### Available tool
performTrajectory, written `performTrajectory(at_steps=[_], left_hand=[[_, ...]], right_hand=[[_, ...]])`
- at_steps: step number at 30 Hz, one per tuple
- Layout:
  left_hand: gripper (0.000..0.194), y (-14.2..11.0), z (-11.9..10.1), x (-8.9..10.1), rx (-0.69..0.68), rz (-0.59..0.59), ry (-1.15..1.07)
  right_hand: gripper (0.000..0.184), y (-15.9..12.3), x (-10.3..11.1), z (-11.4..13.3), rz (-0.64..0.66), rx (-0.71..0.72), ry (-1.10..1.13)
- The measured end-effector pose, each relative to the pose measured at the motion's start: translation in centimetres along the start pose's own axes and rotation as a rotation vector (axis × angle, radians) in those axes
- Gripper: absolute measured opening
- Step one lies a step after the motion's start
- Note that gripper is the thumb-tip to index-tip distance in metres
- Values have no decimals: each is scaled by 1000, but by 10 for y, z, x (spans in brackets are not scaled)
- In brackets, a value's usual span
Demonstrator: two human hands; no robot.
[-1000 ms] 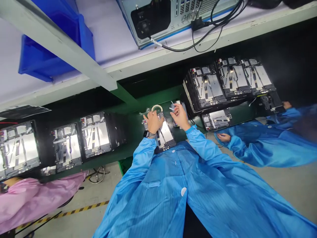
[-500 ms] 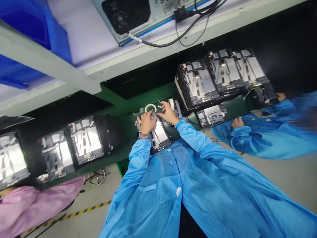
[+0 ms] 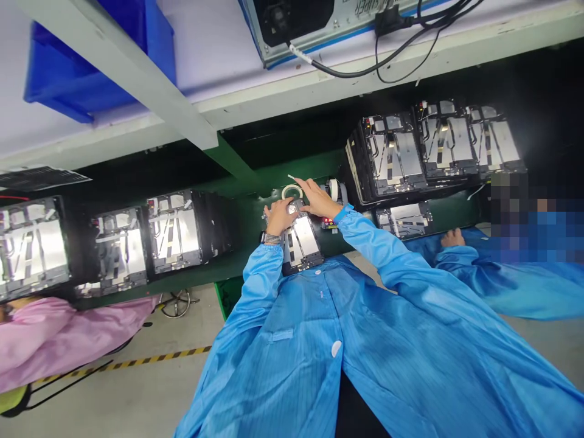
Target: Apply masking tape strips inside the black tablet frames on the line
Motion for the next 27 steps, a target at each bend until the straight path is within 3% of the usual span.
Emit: performTrajectory(at_steps=[7,11,16,20,27], left_hand=[[58,9,-5,7,72,138,170],[58,13,-3,9,91,183,179],[58,14,2,8,78,159,159],[58,15,5,5,65,151,142],[58,16,6,5,57,143,122]], right_hand=[[96,6,13,15,60,-43,-114],[78,8,25,10,-20,-164,65],[79,6,1,10,254,-190,171],[87,12,-10,13,333,-230,47],[93,20,-4,26,436,-282,-86]])
Point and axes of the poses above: each hand's wrist, its own y-axis towards the middle knuckle, its own x-axis out of the back of the hand, z = x × y, the point moved 5 cm from there along y, towards the middle knuckle, and after that the axes turned 5 degrees about x, right-handed, at the moved point
